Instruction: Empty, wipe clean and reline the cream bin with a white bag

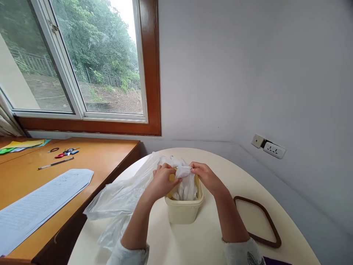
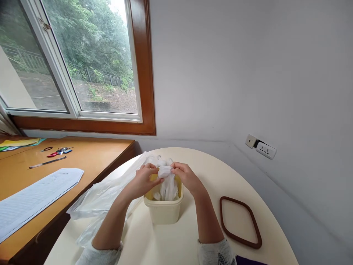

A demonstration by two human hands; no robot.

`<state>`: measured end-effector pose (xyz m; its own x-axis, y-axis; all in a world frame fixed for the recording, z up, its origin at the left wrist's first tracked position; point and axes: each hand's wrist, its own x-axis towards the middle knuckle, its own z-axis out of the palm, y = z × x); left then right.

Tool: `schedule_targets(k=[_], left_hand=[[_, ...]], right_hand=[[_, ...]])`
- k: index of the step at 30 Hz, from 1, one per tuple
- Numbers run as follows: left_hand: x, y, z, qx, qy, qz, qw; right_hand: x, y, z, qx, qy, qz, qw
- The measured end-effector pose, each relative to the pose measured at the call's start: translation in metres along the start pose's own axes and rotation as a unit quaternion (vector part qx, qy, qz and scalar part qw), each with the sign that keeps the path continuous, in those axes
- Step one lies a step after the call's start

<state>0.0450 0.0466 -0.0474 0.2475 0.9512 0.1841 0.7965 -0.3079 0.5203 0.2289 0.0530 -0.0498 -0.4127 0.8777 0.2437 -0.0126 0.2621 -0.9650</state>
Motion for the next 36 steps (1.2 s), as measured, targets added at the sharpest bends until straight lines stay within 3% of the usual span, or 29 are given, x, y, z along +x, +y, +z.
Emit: schedule_targets(k=[5, 11, 17, 24, 31, 36], left_hand=[[-0.003, 0.001, -0.007, -0.147, 0.001, 0.046, 0.988], [-0.004, -0.003, -0.015, -0.322, -0.054, 0.087, 0.941], [-0.003, -0.007, -0.020, -0.386, 0.001, 0.059, 0.920], [-0.002, 0.000, -0.013, -0.426, 0.016, 0.056, 0.903], [0.000, 0.004, -0.007, -0.448, 0.030, 0.047, 0.892], [0.001, 0.000, -0.009, -0.435, 0.068, 0.036, 0.897]], right_hand=[[0.001, 0.003, 0.002, 0.081, 0.019, -0.015, 0.996], [0.008, 0.011, 0.002, 0.180, 0.068, -0.010, 0.981], [0.006, 0.010, -0.005, 0.201, 0.093, 0.002, 0.975], [0.000, 0.001, -0.005, 0.048, 0.139, -0.004, 0.989], [-0.004, -0.011, 0.009, -0.117, 0.084, 0.017, 0.989], [0.001, -0.003, 0.005, -0.138, 0.169, -0.012, 0.976]])
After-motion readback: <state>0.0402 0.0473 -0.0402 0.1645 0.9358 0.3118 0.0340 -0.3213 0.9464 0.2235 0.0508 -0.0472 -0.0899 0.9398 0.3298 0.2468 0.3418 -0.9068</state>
